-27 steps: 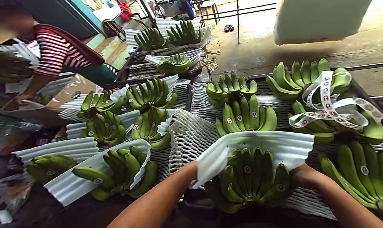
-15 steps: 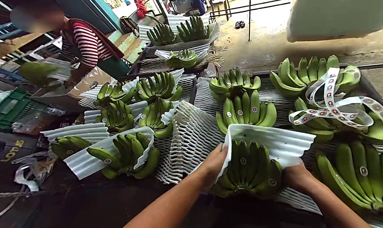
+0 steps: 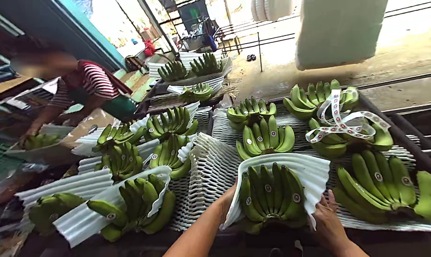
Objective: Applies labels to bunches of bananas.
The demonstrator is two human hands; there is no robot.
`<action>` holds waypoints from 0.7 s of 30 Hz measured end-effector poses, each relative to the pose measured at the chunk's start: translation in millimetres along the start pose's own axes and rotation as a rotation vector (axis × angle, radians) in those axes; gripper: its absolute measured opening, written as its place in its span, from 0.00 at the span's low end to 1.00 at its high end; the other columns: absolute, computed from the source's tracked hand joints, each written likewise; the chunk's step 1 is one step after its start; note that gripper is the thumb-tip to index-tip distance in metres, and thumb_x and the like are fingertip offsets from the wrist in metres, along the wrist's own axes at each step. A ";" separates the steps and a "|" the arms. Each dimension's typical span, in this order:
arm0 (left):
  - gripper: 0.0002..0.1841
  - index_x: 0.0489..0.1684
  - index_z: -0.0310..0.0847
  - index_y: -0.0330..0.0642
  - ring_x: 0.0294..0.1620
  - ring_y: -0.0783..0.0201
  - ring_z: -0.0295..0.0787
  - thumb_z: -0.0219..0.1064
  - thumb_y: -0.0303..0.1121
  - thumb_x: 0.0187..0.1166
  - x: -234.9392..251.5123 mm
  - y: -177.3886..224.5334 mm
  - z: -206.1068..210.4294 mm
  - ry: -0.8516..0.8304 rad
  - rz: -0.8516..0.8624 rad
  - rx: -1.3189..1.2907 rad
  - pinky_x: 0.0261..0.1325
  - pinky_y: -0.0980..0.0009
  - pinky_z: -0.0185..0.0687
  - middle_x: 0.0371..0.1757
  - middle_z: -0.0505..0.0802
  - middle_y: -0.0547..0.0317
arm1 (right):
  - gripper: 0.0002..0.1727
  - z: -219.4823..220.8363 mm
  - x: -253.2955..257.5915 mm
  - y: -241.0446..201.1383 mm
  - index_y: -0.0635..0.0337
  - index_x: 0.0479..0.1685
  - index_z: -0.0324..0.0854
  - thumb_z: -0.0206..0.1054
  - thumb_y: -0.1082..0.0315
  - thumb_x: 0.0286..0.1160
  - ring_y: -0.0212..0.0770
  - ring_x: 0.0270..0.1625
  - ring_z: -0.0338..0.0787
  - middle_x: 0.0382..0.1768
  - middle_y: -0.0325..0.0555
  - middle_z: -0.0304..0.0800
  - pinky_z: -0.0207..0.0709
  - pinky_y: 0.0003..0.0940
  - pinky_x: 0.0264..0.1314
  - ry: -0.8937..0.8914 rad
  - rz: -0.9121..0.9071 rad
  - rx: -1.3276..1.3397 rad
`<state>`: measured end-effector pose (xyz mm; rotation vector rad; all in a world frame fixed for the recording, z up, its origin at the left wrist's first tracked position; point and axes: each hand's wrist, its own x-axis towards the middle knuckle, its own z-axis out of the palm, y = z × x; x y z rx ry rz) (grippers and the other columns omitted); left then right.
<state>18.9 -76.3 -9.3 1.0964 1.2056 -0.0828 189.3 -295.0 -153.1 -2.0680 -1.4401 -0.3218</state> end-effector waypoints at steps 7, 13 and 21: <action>0.31 0.59 0.76 0.47 0.49 0.60 0.94 0.21 0.46 0.94 0.2 -45.1 -9.4 -0.256 0.154 -0.311 0.51 0.58 0.91 0.46 0.95 0.56 | 0.17 -9.4 -14.2 -27.8 0.69 0.43 0.94 0.79 0.79 0.48 0.66 0.74 0.84 0.57 0.58 0.94 0.52 0.87 0.75 -0.071 0.179 0.033; 0.29 0.94 0.43 0.39 0.86 0.57 0.67 0.31 0.43 0.97 -11.9 -62.2 25.0 0.059 0.391 -0.156 0.83 0.55 0.67 0.89 0.66 0.43 | 0.17 -55.2 11.8 -26.9 0.68 0.56 0.91 0.69 0.64 0.78 0.68 0.88 0.63 0.73 0.65 0.82 0.34 0.80 0.87 -0.562 0.386 0.277; 0.30 0.77 0.67 0.29 0.95 0.65 0.40 0.66 0.37 0.80 -38.5 -17.9 99.4 0.382 1.392 0.288 0.92 0.64 0.48 0.92 0.54 0.38 | 0.13 -130.2 133.0 149.1 0.67 0.55 0.89 0.63 0.72 0.80 0.58 0.83 0.73 0.76 0.65 0.78 0.63 0.51 0.86 -0.148 0.594 0.305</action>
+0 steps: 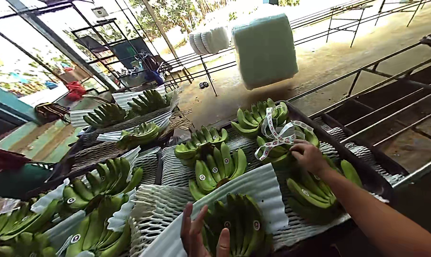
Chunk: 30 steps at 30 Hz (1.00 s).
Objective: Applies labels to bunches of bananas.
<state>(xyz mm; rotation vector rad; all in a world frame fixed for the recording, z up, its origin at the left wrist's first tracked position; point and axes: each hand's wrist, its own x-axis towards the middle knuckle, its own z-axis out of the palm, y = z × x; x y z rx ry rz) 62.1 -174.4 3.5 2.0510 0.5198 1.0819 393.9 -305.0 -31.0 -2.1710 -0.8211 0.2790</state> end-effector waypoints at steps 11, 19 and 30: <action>0.19 0.61 0.86 0.31 0.85 0.41 0.66 0.69 0.28 0.72 32.2 57.8 206.3 -0.097 -0.243 0.149 0.84 0.48 0.63 0.82 0.73 0.29 | 0.33 -77.0 168.0 124.0 0.66 0.76 0.71 0.75 0.63 0.72 0.65 0.74 0.80 0.68 0.66 0.82 0.67 0.65 0.77 -0.278 0.197 -0.118; 0.11 0.48 0.93 0.42 0.83 0.45 0.72 0.69 0.29 0.72 76.0 59.1 295.8 -0.130 -0.172 0.298 0.82 0.49 0.68 0.75 0.85 0.46 | 0.03 -77.1 157.7 136.1 0.67 0.34 0.90 0.73 0.78 0.64 0.67 0.49 0.90 0.37 0.62 0.93 0.73 0.67 0.61 0.107 -0.478 -0.113; 0.10 0.45 0.95 0.44 0.80 0.47 0.75 0.69 0.31 0.73 98.5 58.2 346.1 -0.298 -0.108 0.205 0.77 0.42 0.69 0.72 0.87 0.51 | 0.30 -47.4 183.2 127.8 0.63 0.90 0.54 0.44 0.56 0.97 0.54 0.68 0.83 0.79 0.65 0.71 0.76 0.46 0.68 -0.206 0.625 0.904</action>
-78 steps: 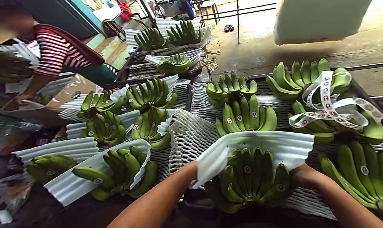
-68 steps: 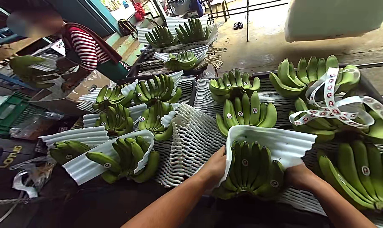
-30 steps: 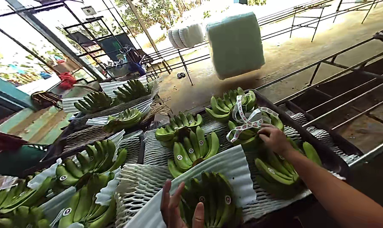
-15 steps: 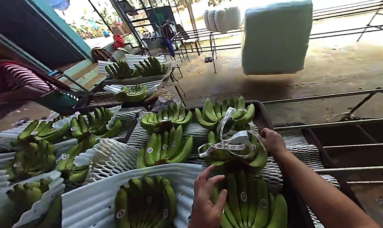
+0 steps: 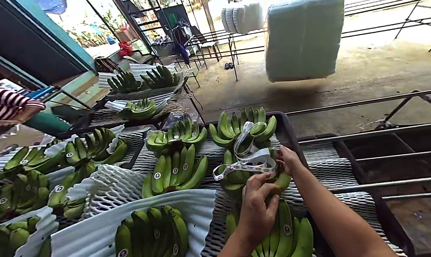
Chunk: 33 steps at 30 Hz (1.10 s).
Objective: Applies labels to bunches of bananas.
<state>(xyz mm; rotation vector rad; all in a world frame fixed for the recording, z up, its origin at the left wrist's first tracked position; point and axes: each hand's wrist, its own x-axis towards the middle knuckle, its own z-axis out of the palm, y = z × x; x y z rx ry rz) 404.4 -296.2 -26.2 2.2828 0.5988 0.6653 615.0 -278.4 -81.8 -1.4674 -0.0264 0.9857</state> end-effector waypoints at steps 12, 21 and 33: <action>0.08 0.45 0.96 0.49 0.68 0.48 0.87 0.69 0.33 0.77 33.4 5.8 -57.3 0.251 0.379 0.376 0.74 0.39 0.70 0.58 0.95 0.55 | 0.17 2.6 -120.1 -30.2 0.71 0.59 0.83 0.62 0.88 0.73 0.35 0.41 0.94 0.47 0.49 0.93 0.90 0.28 0.47 -0.256 -0.443 0.067; 0.07 0.35 0.93 0.51 0.57 0.56 0.93 0.68 0.28 0.77 24.8 -5.3 -65.0 0.248 0.589 0.637 0.76 0.30 0.62 0.44 0.96 0.61 | 0.19 12.5 -164.6 -27.7 0.71 0.65 0.78 0.44 0.79 0.87 0.37 0.46 0.93 0.49 0.49 0.91 0.87 0.32 0.57 -0.517 -0.069 0.263; 0.25 0.71 0.85 0.46 0.55 0.56 0.94 0.73 0.26 0.70 17.4 -10.3 -63.7 0.159 0.483 0.357 0.78 0.33 0.63 0.46 0.98 0.61 | 0.30 20.4 -167.5 4.6 0.66 0.75 0.74 0.64 0.88 0.69 0.32 0.46 0.93 0.52 0.45 0.93 0.88 0.27 0.49 -0.472 -0.256 -0.031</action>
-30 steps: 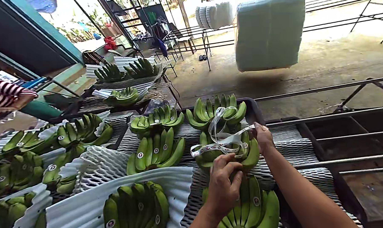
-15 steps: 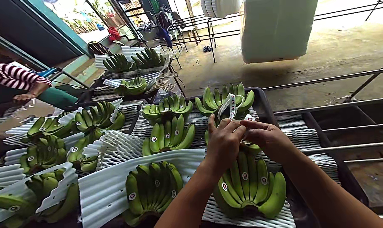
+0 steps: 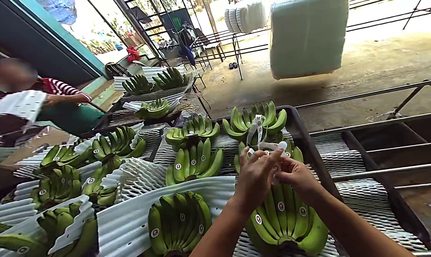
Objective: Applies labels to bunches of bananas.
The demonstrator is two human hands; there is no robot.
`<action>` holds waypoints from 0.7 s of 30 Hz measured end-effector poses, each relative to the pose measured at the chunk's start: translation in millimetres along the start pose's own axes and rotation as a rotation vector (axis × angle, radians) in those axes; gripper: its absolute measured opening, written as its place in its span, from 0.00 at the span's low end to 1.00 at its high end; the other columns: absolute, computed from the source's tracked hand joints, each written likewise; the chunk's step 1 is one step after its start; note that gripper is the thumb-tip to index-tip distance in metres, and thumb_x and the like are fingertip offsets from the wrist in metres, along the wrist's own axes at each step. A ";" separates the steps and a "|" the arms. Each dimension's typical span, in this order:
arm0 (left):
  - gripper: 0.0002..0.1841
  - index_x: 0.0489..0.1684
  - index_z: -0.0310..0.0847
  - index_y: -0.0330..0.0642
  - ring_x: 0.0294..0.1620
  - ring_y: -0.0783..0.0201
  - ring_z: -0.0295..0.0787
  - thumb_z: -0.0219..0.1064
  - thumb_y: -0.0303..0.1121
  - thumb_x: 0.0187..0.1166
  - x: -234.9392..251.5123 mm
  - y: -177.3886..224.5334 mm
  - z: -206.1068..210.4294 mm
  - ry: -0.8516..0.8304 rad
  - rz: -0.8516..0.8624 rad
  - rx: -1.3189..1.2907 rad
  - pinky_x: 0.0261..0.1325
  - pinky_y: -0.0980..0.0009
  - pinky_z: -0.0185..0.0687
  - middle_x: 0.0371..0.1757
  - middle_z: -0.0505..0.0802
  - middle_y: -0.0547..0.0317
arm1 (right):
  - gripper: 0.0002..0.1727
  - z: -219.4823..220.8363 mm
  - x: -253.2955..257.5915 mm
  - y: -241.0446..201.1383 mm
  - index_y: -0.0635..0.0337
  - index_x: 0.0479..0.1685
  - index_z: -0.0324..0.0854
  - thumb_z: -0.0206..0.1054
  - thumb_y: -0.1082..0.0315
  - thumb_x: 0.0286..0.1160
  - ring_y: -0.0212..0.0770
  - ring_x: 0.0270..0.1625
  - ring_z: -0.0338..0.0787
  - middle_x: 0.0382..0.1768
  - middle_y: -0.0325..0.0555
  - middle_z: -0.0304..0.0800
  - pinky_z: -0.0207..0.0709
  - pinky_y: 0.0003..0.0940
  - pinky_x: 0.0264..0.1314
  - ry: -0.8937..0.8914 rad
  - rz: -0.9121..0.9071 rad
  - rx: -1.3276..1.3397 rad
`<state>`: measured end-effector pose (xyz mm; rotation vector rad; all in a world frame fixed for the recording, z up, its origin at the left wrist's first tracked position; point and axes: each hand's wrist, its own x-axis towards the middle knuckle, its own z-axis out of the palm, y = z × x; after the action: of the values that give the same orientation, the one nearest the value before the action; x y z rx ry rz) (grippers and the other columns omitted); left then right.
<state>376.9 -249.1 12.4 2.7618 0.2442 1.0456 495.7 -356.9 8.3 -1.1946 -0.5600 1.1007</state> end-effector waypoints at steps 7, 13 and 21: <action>0.21 0.72 0.81 0.54 0.53 0.62 0.92 0.62 0.27 0.81 -13.0 -1.3 6.1 0.042 0.094 0.159 0.81 0.43 0.61 0.44 0.95 0.62 | 0.29 -2.1 -5.8 -0.8 0.66 0.69 0.74 0.62 0.84 0.61 0.24 0.59 0.88 0.59 0.38 0.90 0.81 0.23 0.65 -0.266 0.003 -0.030; 0.20 0.71 0.80 0.52 0.54 0.64 0.92 0.62 0.27 0.81 -17.9 -6.9 1.5 0.036 0.094 0.138 0.84 0.44 0.59 0.45 0.95 0.62 | 0.41 -5.7 -3.2 4.0 0.66 0.84 0.59 0.65 0.72 0.62 0.25 0.77 0.76 0.77 0.41 0.76 0.70 0.24 0.79 -0.409 -0.011 -0.031; 0.16 0.70 0.77 0.52 0.57 0.68 0.89 0.58 0.28 0.87 -20.1 -17.2 -3.1 0.058 0.153 0.104 0.88 0.50 0.54 0.45 0.93 0.64 | 0.43 -4.1 2.5 5.9 0.66 0.87 0.55 0.65 0.69 0.65 0.25 0.79 0.73 0.80 0.42 0.73 0.68 0.24 0.81 -0.455 0.001 -0.004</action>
<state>358.4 -236.4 -2.0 2.8848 0.0983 1.1830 498.0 -356.7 1.0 -0.9462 -0.9082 1.3823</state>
